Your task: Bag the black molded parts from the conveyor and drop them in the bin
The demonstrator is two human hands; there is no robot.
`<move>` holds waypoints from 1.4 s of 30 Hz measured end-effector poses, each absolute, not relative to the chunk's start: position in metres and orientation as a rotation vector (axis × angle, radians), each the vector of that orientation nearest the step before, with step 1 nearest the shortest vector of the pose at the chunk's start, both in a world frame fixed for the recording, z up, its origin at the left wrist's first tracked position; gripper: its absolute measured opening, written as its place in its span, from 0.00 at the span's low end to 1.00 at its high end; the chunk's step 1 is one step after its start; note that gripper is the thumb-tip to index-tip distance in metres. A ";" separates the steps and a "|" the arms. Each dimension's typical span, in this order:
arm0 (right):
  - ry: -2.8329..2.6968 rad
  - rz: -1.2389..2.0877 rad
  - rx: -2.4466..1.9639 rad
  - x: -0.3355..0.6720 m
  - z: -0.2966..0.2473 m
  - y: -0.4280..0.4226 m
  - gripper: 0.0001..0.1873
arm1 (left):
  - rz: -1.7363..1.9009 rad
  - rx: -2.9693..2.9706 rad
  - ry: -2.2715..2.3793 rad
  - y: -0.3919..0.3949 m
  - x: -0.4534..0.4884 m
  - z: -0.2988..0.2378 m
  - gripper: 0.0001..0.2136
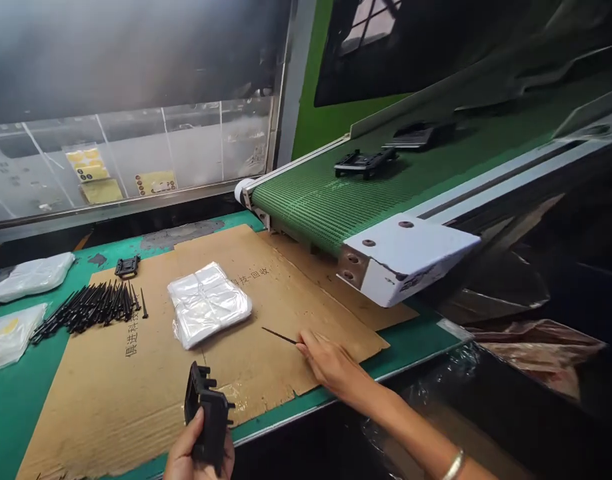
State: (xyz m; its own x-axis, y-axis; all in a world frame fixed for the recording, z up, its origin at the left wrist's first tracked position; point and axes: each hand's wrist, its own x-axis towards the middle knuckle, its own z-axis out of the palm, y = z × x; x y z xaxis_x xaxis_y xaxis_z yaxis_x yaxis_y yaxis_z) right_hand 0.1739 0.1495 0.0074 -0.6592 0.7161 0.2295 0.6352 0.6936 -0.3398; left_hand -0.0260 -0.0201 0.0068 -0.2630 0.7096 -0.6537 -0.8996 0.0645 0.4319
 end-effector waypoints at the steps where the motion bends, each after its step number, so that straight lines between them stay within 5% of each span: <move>1: -2.542 0.366 -0.982 0.168 0.010 0.134 0.12 | 1.576 -0.398 0.898 -0.018 -0.025 0.009 0.11; 12: -2.481 0.274 -0.248 0.107 0.012 0.043 0.22 | 1.499 -0.800 0.698 -0.016 -0.025 0.047 0.17; 23: -2.411 0.255 -0.340 0.105 0.009 0.063 0.20 | 1.456 -0.893 0.613 -0.024 -0.014 0.032 0.16; 30: -2.441 0.640 -0.431 0.116 0.024 0.080 0.15 | 1.340 -0.642 0.915 -0.028 -0.014 0.031 0.16; 38: -2.540 0.210 -0.159 0.122 0.039 0.066 0.20 | 1.413 -0.289 0.821 -0.032 -0.011 0.008 0.03; 42: -2.569 0.136 -0.055 0.124 0.039 0.064 0.24 | 1.440 -0.217 0.774 -0.035 -0.008 0.002 0.09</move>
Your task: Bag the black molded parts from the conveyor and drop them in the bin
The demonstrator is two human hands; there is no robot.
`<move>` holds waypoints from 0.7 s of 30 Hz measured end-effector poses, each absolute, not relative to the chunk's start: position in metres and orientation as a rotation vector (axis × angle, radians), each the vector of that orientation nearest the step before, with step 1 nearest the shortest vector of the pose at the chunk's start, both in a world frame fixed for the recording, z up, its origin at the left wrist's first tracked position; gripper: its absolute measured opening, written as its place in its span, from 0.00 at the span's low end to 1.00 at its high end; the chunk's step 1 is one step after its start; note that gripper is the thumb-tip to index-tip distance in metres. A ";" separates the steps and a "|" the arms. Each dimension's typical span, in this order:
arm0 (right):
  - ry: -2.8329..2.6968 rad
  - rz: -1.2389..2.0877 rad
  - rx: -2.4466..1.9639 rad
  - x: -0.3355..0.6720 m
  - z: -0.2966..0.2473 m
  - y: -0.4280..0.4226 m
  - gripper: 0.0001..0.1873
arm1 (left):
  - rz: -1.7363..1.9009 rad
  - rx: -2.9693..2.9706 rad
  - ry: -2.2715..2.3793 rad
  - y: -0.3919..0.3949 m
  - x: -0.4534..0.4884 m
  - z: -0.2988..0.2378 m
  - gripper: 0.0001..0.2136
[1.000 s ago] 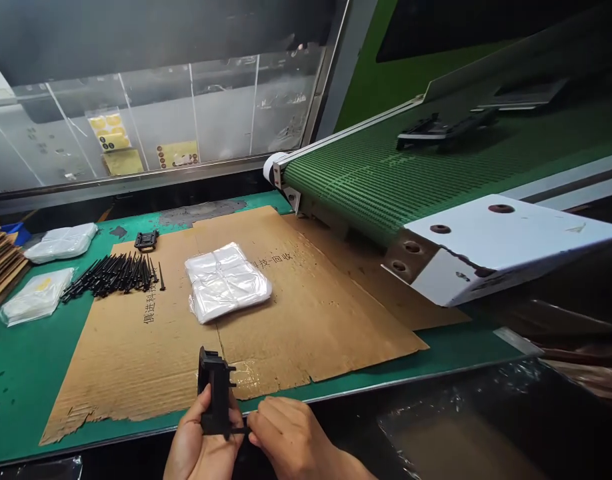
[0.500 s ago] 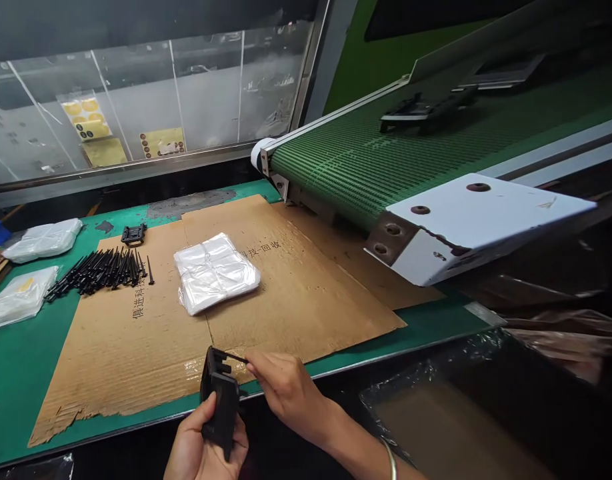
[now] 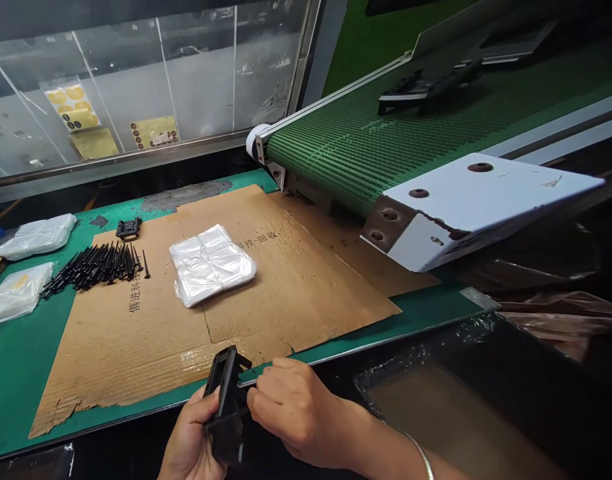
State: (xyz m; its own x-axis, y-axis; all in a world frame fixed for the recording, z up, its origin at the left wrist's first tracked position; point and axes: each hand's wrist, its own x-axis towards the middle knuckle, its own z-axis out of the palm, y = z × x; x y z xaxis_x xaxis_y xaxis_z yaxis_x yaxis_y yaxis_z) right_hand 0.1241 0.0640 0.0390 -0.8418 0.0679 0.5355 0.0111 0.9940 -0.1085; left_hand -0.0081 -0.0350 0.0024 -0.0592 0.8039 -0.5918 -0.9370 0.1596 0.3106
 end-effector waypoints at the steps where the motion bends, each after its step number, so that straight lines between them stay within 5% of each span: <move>1: -2.586 0.121 -0.032 0.126 0.039 0.064 0.24 | 1.437 -0.230 0.783 -0.035 -0.008 0.002 0.09; 7: -2.670 0.196 0.129 0.140 0.038 0.058 0.23 | 1.384 -0.268 0.779 -0.035 -0.009 0.003 0.11; 15: -2.511 0.359 -0.318 0.137 0.032 0.043 0.19 | 1.497 -0.060 0.815 -0.041 -0.002 -0.013 0.06; 21: -2.446 0.533 -0.482 0.135 0.016 0.056 0.17 | 1.434 0.130 0.918 -0.053 0.001 -0.019 0.11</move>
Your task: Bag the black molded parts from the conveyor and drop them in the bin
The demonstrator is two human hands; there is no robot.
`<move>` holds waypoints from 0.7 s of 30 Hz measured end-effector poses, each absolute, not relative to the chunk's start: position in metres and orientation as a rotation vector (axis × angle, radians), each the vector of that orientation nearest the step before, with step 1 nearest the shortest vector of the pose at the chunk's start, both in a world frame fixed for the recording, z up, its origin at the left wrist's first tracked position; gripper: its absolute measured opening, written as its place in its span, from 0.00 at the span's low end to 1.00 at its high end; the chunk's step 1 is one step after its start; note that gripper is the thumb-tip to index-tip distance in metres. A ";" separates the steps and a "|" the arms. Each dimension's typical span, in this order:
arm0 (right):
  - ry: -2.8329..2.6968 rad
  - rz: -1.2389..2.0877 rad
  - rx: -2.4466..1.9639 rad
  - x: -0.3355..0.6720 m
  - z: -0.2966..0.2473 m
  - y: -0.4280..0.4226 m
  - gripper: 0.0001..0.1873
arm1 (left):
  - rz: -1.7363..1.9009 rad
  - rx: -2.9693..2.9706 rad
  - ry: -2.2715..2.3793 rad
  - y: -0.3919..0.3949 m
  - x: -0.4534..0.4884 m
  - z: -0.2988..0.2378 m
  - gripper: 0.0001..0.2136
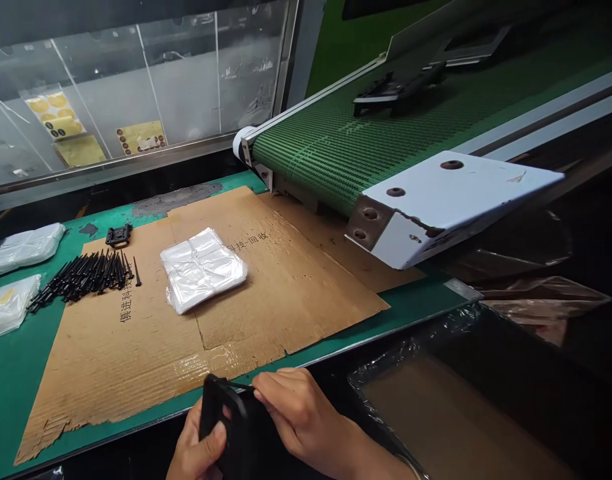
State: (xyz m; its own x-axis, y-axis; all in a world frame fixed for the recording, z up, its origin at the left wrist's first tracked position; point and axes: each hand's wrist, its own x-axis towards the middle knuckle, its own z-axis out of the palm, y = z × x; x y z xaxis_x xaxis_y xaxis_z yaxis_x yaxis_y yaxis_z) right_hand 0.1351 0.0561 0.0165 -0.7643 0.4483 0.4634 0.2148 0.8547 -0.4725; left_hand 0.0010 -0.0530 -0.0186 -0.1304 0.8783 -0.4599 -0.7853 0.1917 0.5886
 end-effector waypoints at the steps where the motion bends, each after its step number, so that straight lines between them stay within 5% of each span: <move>1: -2.450 0.586 -0.484 0.135 0.014 0.059 0.16 | 1.447 0.148 0.955 -0.055 0.001 -0.019 0.15; 8: -2.449 0.925 -0.251 0.139 0.029 0.064 0.15 | 1.422 0.586 1.269 -0.056 -0.013 -0.016 0.16; 21: -2.523 0.785 0.021 0.149 0.033 0.056 0.14 | 1.197 0.865 1.179 -0.046 -0.024 -0.016 0.19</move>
